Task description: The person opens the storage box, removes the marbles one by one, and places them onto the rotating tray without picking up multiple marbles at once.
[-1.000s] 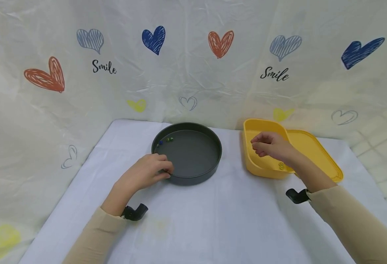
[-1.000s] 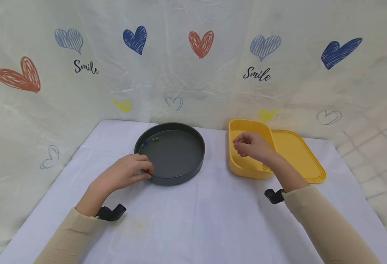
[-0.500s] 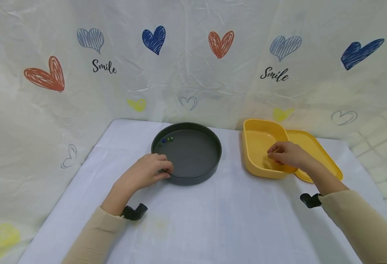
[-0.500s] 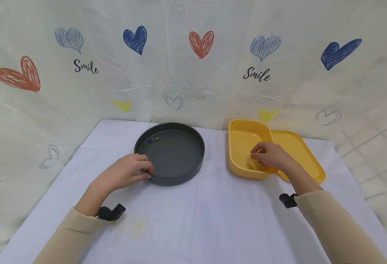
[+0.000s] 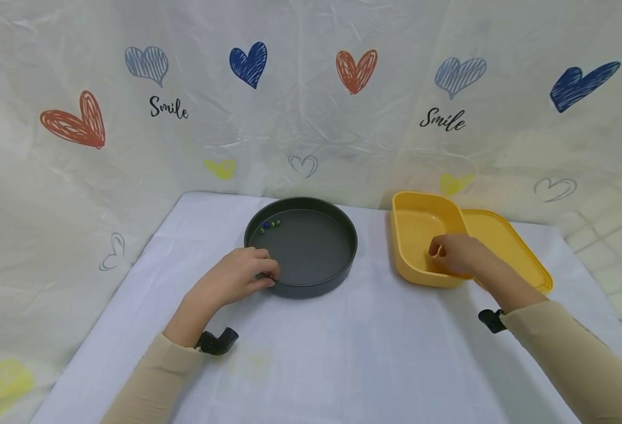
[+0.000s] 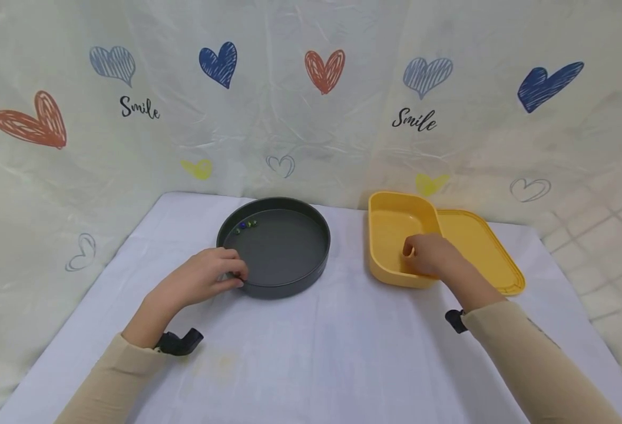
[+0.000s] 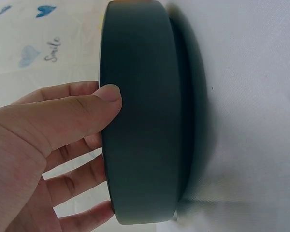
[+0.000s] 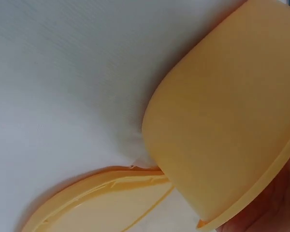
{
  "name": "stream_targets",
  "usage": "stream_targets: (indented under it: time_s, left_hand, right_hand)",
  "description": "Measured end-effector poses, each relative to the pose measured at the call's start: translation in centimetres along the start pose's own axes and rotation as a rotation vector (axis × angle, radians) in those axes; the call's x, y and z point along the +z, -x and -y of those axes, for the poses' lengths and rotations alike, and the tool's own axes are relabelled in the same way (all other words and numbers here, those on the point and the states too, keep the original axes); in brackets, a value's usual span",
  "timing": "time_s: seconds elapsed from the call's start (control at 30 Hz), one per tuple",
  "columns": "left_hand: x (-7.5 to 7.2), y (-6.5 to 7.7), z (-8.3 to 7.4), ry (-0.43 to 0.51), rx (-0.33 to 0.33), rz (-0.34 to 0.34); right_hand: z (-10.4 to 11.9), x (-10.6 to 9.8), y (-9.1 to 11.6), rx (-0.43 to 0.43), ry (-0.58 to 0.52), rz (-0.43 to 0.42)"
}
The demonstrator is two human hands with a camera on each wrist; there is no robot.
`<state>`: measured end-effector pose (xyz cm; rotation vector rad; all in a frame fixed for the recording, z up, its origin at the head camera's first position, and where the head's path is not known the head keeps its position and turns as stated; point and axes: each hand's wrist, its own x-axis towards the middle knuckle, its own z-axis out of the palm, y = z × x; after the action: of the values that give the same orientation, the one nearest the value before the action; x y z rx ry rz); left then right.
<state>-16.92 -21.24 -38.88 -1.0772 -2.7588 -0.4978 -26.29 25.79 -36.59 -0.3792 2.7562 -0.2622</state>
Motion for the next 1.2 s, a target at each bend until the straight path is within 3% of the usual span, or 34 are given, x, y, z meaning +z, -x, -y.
stream_targets:
  time_s: [0.17,0.53,0.7,0.97,1.2]
  left_hand:
    - [-0.20,-0.05,-0.01,-0.008,0.007,0.003]
    - [-0.33,0.01,0.06,-0.007,-0.010,0.020]
    - [-0.27,0.06,0.05,-0.005,-0.011,0.016]
    - [0.06,-0.09,0.04,-0.005,-0.009,0.025]
    - [0.12,-0.01,-0.11,-0.010,-0.012,0.007]
  right_hand:
    - [0.36,0.15,-0.17,-0.009,0.077,0.024]
    - [0.79,0.06,-0.61,-0.018,0.110,0.039]
    - [0.88,0.28,-0.93,-0.012,0.136,0.006]
    - [0.74,0.51,-0.57,0.014,0.069,-0.030]
    - [0.62,0.64,-0.59,-0.030,0.122,-0.050]
